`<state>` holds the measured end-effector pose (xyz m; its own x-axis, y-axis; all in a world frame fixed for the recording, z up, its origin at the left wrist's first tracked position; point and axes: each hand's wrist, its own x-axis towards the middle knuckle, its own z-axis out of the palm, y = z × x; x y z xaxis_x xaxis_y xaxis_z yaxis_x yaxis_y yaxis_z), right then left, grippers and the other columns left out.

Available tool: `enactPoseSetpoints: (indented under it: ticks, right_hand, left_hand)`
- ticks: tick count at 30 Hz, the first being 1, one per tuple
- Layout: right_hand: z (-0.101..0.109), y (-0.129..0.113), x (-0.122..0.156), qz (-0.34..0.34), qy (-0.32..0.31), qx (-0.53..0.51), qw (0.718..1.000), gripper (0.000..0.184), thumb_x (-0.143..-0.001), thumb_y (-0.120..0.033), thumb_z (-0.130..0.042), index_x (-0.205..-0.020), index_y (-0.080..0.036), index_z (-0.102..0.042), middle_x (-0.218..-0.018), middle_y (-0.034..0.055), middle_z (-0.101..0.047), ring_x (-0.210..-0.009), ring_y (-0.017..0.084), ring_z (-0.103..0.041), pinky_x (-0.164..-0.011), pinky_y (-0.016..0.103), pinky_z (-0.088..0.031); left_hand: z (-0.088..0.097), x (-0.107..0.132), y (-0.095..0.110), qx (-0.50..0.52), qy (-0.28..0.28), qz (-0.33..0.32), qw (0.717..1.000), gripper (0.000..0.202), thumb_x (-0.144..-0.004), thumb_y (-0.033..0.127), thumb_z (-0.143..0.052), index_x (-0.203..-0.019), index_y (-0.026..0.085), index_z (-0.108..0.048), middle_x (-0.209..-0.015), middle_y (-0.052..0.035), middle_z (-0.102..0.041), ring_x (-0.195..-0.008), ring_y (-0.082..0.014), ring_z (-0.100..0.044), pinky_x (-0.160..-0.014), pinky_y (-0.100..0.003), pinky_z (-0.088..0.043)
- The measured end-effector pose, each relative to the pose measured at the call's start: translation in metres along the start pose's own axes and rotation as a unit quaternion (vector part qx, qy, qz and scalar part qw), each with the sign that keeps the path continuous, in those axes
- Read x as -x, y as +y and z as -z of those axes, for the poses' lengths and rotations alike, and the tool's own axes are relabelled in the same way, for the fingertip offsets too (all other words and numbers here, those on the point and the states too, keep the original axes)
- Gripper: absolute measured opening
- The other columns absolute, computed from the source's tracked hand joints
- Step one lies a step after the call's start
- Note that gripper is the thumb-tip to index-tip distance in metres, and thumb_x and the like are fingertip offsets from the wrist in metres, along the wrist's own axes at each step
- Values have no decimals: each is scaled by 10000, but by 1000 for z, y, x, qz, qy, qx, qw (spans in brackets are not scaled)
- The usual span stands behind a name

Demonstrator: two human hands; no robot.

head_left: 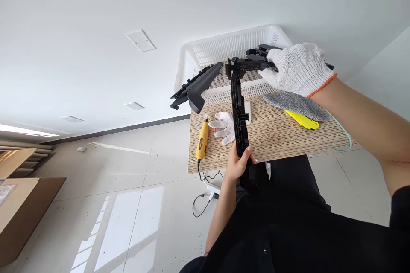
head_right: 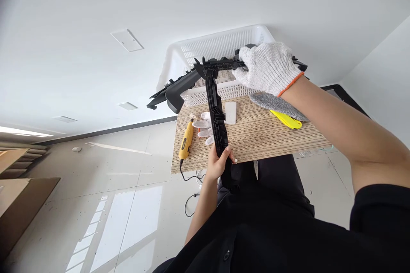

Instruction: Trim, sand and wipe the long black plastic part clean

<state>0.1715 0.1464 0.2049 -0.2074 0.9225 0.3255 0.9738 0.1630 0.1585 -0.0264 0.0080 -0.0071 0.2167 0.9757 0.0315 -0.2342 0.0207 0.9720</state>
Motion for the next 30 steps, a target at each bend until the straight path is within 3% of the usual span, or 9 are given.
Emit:
enactPoseSetpoints:
  ticks: [6,12,17,20,24,27,30]
  right_hand:
    - [-1,0,-2,-3,10,-6,1000,719,-866,-743,-391,-1151,-172,-721,-885,186,-735,-872,376,-678,-706,438,-413]
    - [-2,-1,2,-8,37,1,999,556,-915,-536,-380,-1229,-210,-702,-869,170,-750,-822,362,-689,-645,412,-391]
    - [-3,-8,18,3,61,-22,998,558,-922,-512,-380,-1264,-202,-693,-868,147,-759,-831,351,-705,-681,407,-425]
    - [-4,-16,31,18,35,5,999,596,-929,-519,-369,-1294,-159,-674,-824,170,-748,-796,370,-715,-660,403,-428]
    - [-8,-22,40,28,7,36,999,623,-928,-501,-378,-1433,-188,-566,-772,151,-737,-713,366,-712,-598,362,-388]
    - [-14,-22,41,49,-19,43,998,695,-932,-490,-387,-1548,-169,-416,-836,149,-753,-711,348,-707,-591,341,-374]
    - [-19,-22,41,53,-39,37,997,672,-945,-478,-387,-1556,-199,-395,-942,148,-764,-756,342,-708,-616,345,-386]
  left_hand:
    - [1,0,-1,-8,-9,-11,1000,313,-972,480,-617,-1044,187,-533,-608,50,-607,-502,-121,-609,-530,-266,-544]
    - [1,0,0,-1,-8,-6,1000,307,-968,472,-629,-1034,189,-530,-615,49,-607,-506,-120,-609,-522,-259,-538]
    - [0,0,0,-6,-2,1,1000,308,-970,477,-624,-1028,193,-520,-613,53,-603,-501,-120,-604,-520,-263,-539]
    - [0,1,-1,-5,1,5,1000,314,-965,477,-631,-1039,195,-515,-614,55,-604,-500,-121,-606,-520,-262,-536]
    - [1,1,-3,-5,0,-12,1000,277,-979,441,-623,-1035,201,-496,-614,60,-610,-499,-118,-607,-517,-256,-537]
    - [1,0,-3,-5,-4,-19,1000,261,-990,425,-611,-1057,199,-498,-616,61,-613,-504,-117,-607,-522,-257,-540]
    - [0,0,-2,-2,-7,-18,1000,273,-984,431,-618,-1066,195,-509,-617,59,-611,-503,-117,-605,-521,-256,-535]
